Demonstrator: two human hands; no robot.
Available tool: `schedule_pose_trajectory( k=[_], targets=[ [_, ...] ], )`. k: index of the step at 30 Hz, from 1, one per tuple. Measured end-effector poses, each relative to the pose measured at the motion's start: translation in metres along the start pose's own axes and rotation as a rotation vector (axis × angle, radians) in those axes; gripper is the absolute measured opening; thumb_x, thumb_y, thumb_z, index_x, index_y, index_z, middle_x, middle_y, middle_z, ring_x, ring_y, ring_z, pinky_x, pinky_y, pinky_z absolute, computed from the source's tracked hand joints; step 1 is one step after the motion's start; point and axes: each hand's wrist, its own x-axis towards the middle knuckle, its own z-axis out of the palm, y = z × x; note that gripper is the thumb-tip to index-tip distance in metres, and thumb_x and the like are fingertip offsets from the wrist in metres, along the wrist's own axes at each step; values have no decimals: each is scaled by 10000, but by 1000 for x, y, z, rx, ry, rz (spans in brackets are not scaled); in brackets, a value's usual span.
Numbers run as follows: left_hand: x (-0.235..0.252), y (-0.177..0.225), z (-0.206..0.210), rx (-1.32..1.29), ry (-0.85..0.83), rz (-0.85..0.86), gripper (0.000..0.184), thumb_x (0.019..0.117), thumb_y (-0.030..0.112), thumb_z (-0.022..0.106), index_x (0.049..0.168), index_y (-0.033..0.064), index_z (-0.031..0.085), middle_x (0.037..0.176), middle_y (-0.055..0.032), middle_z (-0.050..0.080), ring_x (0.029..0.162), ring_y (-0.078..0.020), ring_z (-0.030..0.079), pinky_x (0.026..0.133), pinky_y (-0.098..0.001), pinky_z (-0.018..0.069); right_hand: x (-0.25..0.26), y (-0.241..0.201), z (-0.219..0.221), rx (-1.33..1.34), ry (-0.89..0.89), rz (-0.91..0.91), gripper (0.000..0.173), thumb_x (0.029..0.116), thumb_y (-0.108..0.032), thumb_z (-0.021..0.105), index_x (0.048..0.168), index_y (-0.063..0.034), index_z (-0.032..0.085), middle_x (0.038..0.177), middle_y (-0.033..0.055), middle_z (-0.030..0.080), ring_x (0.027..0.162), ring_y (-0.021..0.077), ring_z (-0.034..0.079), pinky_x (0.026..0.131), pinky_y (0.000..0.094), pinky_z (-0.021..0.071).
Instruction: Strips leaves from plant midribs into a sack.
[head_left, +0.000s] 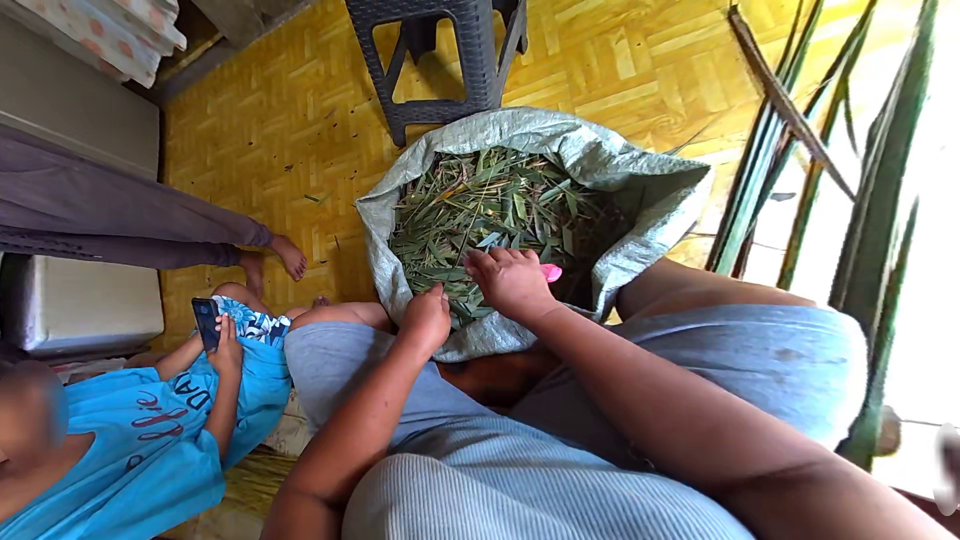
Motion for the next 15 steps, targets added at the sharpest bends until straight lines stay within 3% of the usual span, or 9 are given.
schedule_pose_trajectory(
  k=[5, 9, 12, 15],
  targets=[
    [-2, 2, -1, -18, -27, 3, 425, 1131, 160, 358, 1490, -32, 481, 1279, -266, 644, 1203, -366, 631, 1071, -507, 472, 7, 8, -10, -2, -27, 126, 396, 1099, -287, 487, 1355, -23, 633, 1209, 292, 661, 1155, 493, 621, 953, 674, 441],
    [-4, -4, 1, -79, -52, -2, 417, 1130, 158, 358, 1467, -39, 505, 1207, -261, 668, 1123, -348, 660, 1035, -490, 494, 15, 19, -24, 50, -64, 355, 432, 1117, -321, 415, 1373, -34, 613, 1290, 301, 628, 1231, 502, 582, 1001, 700, 404],
    [-2, -16, 4, -175, -72, -50, 393, 1132, 163, 347, 1425, -22, 532, 1024, -180, 666, 846, -237, 647, 835, -400, 541, 19, 26, -32, 133, -51, 451, 456, 1121, -343, 395, 1400, -40, 591, 1344, 298, 602, 1272, 510, 553, 1015, 722, 380],
    [-2, -18, 2, -348, -102, -116, 368, 1139, 155, 333, 1410, -4, 523, 918, -96, 612, 673, -128, 564, 674, -289, 515, 15, 18, -29, 223, -74, 334, 452, 1121, -346, 409, 1395, -43, 602, 1329, 279, 622, 1241, 499, 585, 1004, 732, 399]
  ],
)
